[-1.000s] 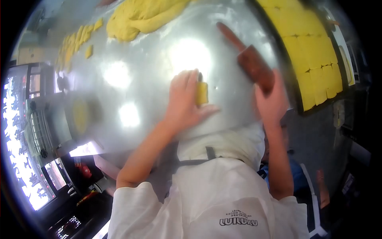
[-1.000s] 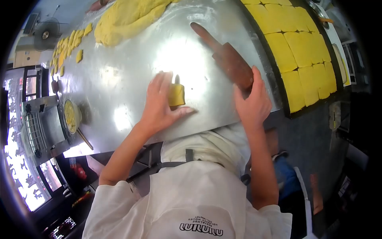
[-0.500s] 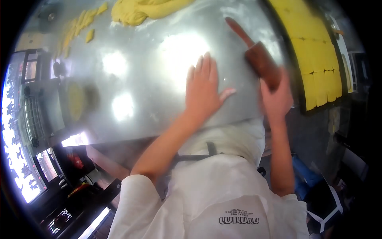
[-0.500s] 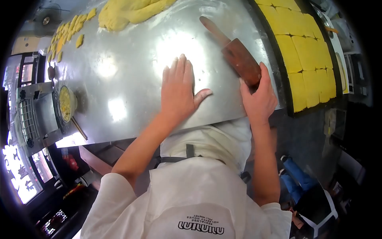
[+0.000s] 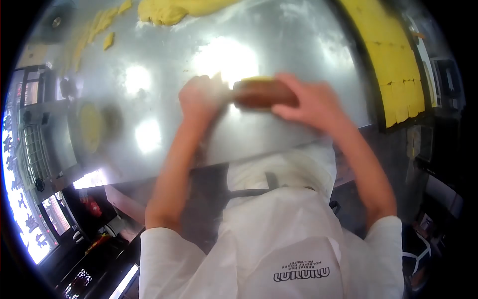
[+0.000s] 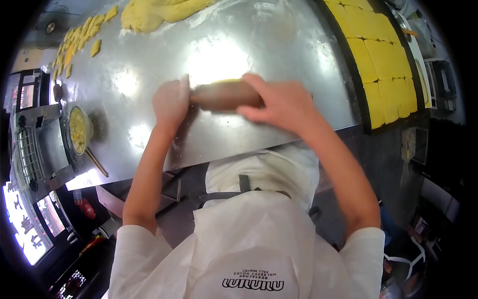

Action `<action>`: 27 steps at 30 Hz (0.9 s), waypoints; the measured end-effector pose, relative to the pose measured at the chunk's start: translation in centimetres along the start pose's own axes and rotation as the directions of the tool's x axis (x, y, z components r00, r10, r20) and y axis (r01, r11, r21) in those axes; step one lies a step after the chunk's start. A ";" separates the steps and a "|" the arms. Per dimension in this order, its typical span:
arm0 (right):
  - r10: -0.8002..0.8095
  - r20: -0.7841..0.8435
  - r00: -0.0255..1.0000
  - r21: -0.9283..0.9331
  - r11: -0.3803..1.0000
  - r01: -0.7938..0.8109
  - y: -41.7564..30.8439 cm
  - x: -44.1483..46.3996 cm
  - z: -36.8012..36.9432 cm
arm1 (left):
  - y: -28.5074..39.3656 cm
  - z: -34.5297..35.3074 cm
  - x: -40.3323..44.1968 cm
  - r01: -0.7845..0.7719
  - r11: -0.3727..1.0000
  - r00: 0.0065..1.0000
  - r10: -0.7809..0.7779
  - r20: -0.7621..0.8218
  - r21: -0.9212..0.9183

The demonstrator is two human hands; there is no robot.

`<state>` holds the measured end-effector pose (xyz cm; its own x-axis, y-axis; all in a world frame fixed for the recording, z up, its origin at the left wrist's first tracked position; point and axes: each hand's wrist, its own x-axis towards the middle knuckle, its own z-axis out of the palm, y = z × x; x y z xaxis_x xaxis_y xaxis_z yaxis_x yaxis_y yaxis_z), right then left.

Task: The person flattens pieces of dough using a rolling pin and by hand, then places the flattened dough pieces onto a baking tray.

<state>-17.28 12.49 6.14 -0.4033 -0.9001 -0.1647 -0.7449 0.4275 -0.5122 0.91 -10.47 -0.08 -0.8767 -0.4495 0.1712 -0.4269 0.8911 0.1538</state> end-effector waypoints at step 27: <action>0.253 -0.320 0.913 0.480 0.874 -0.075 7.3 6.0 -0.8 | 2.5 -3.9 4.8 0.292 0.751 0.936 -0.352 0.014 -0.592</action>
<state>-25.50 10.26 2.08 -0.7268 -0.6867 -0.0106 -0.3663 0.4007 -0.8398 -3.49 -10.63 4.90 -0.6734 -0.7335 0.0921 -0.4451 0.5017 0.7418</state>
